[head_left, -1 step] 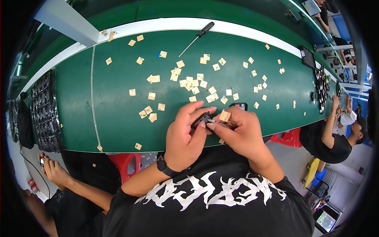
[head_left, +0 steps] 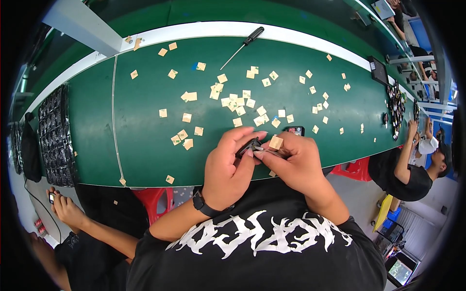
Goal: Assembling small internal electronic components into a housing on an assembly line.
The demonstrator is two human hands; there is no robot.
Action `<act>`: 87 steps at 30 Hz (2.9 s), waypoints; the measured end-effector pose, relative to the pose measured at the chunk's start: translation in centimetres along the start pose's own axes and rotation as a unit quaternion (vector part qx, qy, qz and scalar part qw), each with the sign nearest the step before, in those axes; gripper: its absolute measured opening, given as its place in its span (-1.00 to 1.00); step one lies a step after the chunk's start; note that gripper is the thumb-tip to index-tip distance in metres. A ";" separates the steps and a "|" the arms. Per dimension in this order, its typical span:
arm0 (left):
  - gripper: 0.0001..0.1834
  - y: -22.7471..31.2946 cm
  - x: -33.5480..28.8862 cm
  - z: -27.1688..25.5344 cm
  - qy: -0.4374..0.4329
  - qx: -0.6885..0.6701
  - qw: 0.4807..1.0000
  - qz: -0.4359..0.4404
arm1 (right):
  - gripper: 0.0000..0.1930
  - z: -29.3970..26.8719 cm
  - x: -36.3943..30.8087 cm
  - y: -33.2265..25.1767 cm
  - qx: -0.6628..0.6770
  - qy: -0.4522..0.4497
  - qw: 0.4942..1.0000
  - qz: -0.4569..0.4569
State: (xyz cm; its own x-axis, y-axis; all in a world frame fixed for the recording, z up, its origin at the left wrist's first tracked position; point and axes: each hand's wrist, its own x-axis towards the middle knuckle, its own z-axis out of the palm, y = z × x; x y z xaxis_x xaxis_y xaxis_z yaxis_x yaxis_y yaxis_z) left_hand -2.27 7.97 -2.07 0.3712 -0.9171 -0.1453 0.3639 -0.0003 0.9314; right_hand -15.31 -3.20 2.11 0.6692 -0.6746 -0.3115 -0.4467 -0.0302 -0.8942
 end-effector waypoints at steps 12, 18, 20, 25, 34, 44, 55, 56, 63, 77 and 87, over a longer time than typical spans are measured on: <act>-0.59 -0.9 0.0 -1.0 -0.020 0.019 0.999 0.037 | -0.88 1.3 0.3 3.0 0.036 0.017 0.999 -0.002; -0.60 -1.3 0.3 -1.3 -0.030 -0.003 0.999 0.040 | -0.86 1.5 0.9 3.0 0.065 0.038 0.996 -0.050; -0.61 -1.0 0.2 -1.4 -0.035 -0.050 0.998 0.013 | -0.86 1.6 0.9 2.2 0.141 0.039 0.989 -0.011; -0.63 -0.2 0.4 -1.5 -0.054 -0.169 0.983 -0.049 | -0.88 0.9 0.7 1.7 0.111 0.038 0.993 0.008; -0.64 -0.3 0.3 -1.4 -0.044 -0.122 0.991 -0.034 | -0.91 0.9 0.6 1.6 0.054 0.052 0.996 -0.040; -0.63 -1.5 0.3 -1.7 -0.030 -0.022 0.999 0.040 | -0.92 1.7 1.0 0.0 0.137 0.027 0.988 0.070; -0.57 -0.8 0.0 -2.0 -0.069 -0.101 0.992 -0.018 | -0.94 2.7 0.4 -0.2 0.149 0.076 0.985 0.033; -0.59 -1.1 -0.1 -1.7 -0.048 -0.094 0.994 0.004 | -0.94 2.8 0.4 -0.2 0.149 0.076 0.985 0.033; -0.60 -1.1 0.0 -1.6 -0.032 -0.073 0.996 0.032 | -0.91 3.0 0.4 0.3 0.071 0.097 0.991 0.058; -0.58 -0.3 -0.9 -2.9 -0.145 -0.042 0.988 -0.024 | -0.79 0.7 1.0 -0.7 0.198 -0.013 0.975 0.101; -0.64 0.1 -0.6 -1.7 -0.045 -0.222 0.973 -0.047 | -0.80 -0.3 0.1 -0.5 0.269 -0.009 0.962 0.049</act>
State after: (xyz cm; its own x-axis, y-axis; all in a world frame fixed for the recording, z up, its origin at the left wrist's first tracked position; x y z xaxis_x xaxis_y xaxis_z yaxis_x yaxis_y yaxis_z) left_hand -0.96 9.21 -2.45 0.2490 -0.9527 -0.1740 0.7329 0.0679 0.6769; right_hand -15.19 -3.47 2.64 0.6513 -0.6422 -0.4043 -0.1396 0.4223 -0.8956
